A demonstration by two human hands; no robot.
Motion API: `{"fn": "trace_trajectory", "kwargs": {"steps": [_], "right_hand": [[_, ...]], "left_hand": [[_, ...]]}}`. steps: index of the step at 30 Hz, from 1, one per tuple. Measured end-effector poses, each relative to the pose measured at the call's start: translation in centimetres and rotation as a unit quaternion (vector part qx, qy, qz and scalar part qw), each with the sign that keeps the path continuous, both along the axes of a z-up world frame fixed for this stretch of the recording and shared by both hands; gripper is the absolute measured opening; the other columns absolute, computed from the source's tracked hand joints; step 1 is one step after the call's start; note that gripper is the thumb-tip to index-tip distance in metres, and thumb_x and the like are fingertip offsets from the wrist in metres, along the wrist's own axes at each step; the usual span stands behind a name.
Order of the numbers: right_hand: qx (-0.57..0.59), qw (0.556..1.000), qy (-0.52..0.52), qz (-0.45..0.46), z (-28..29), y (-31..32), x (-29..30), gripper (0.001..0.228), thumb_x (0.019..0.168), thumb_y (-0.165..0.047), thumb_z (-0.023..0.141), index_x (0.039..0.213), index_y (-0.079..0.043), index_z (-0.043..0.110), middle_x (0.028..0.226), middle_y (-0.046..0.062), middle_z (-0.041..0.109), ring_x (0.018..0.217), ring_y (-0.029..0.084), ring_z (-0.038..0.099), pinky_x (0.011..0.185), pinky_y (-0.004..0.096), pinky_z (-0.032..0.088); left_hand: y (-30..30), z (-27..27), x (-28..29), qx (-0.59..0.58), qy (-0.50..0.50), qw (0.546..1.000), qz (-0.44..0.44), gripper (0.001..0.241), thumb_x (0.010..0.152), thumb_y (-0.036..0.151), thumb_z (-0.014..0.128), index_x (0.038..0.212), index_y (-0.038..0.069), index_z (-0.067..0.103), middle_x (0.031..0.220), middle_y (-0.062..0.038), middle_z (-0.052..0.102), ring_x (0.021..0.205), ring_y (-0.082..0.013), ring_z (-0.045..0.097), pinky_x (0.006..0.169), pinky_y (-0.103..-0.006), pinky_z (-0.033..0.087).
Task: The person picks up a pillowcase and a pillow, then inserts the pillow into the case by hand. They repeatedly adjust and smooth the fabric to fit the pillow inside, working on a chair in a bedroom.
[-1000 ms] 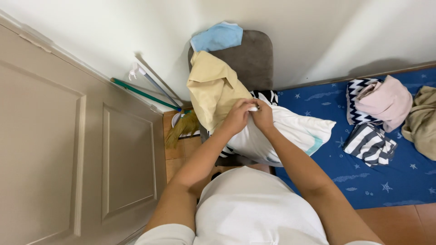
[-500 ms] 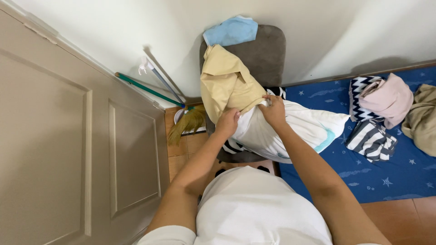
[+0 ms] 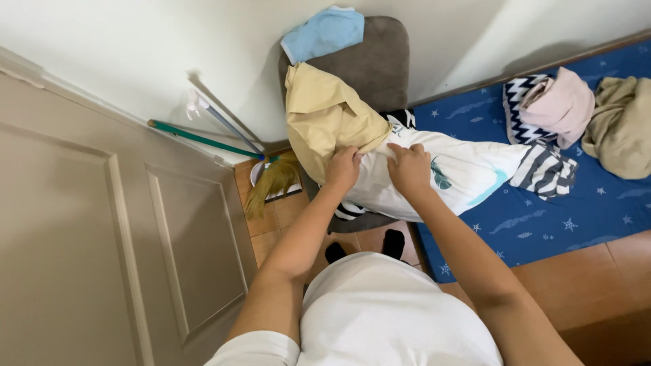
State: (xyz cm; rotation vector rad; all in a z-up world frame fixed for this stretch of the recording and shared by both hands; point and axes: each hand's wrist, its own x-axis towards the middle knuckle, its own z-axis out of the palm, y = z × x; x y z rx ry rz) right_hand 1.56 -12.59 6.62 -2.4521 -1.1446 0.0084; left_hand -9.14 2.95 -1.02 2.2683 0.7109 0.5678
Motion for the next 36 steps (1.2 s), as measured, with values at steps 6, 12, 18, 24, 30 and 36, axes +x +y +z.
{"fn": "trace_trajectory", "kwargs": {"steps": [6, 12, 18, 24, 30, 36], "right_hand": [[0.132, 0.982, 0.134, 0.007, -2.8, -3.0, -3.7, 0.083, 0.079, -0.025, 0.083, 0.148, -0.003, 0.043, 0.152, 0.033, 0.044, 0.136, 0.049, 0.043, 0.102, 0.051, 0.046], [0.145, 0.984, 0.104, 0.010, -6.3, -1.2, -5.0, 0.112, 0.056, -0.023, 0.094, 0.144, 0.011, 0.034, 0.147, 0.043, 0.029, 0.133, 0.054, 0.033, 0.102, 0.052, 0.038], [0.108, 0.946, 0.286, -0.106, -16.5, -0.2, 1.4, 0.020, 0.095, -0.008, 0.075, 0.106, 0.000, 0.060, 0.091, 0.020, 0.069, 0.082, 0.033, 0.069, 0.080, 0.044, 0.058], [0.421, 0.528, 0.721, -0.154, -15.7, 1.6, 3.8, 0.009, 0.098, -0.006, 0.060, 0.099, -0.007, 0.051, 0.079, 0.004, 0.056, 0.063, 0.018, 0.060, 0.065, 0.038, 0.059], [0.356, 0.472, 0.806, -0.041, -12.9, 1.7, 2.3, 0.046, 0.094, 0.001, 0.050, 0.134, -0.020, 0.058, 0.092, 0.004, 0.066, 0.063, 0.013, 0.058, 0.064, 0.030, 0.054], [0.324, 0.448, 0.832, 0.036, -19.8, 1.3, 0.4, 0.033, 0.101, 0.005, 0.051, 0.132, -0.003, 0.056, 0.118, 0.010, 0.067, 0.100, 0.018, 0.067, 0.086, 0.032, 0.057]], "left_hand": [[0.5, -0.5, 0.0, -0.068, 0.016, 0.998, 0.003, 0.015, 0.099, 0.022, 0.062, 0.098, 0.008, 0.068, 0.092, -0.017, 0.072, 0.087, -0.0405, 0.067, 0.077, -0.0496, 0.051], [-1.1, 0.1, 0.5, -0.044, -0.030, 0.998, 0.024, 0.015, 0.099, 0.020, 0.063, 0.099, 0.007, 0.070, 0.090, -0.019, 0.071, 0.087, -0.0430, 0.065, 0.078, -0.0502, 0.051], [-2.5, 2.1, 1.7, -0.113, -0.050, 0.991, 0.055, 0.016, 0.099, 0.019, 0.061, 0.101, 0.005, 0.068, 0.089, -0.021, 0.068, 0.082, -0.0425, 0.064, 0.074, -0.0479, 0.051], [-3.8, -0.4, 3.3, -0.129, -0.018, 0.984, 0.118, 0.019, 0.103, 0.022, 0.059, 0.100, 0.005, 0.068, 0.084, -0.021, 0.067, 0.081, -0.0430, 0.064, 0.073, -0.0485, 0.050], [-3.9, 0.7, 4.8, -0.142, -0.055, 0.983, 0.101, 0.019, 0.102, 0.024, 0.059, 0.109, 0.009, 0.068, 0.088, -0.019, 0.071, 0.083, -0.0404, 0.069, 0.075, -0.0465, 0.053], [-4.8, 1.0, 6.2, -0.095, 0.003, 0.995, 0.022, 0.018, 0.101, 0.022, 0.058, 0.111, 0.012, 0.069, 0.118, -0.020, 0.070, 0.096, -0.0389, 0.069, 0.081, -0.0448, 0.052]]}}
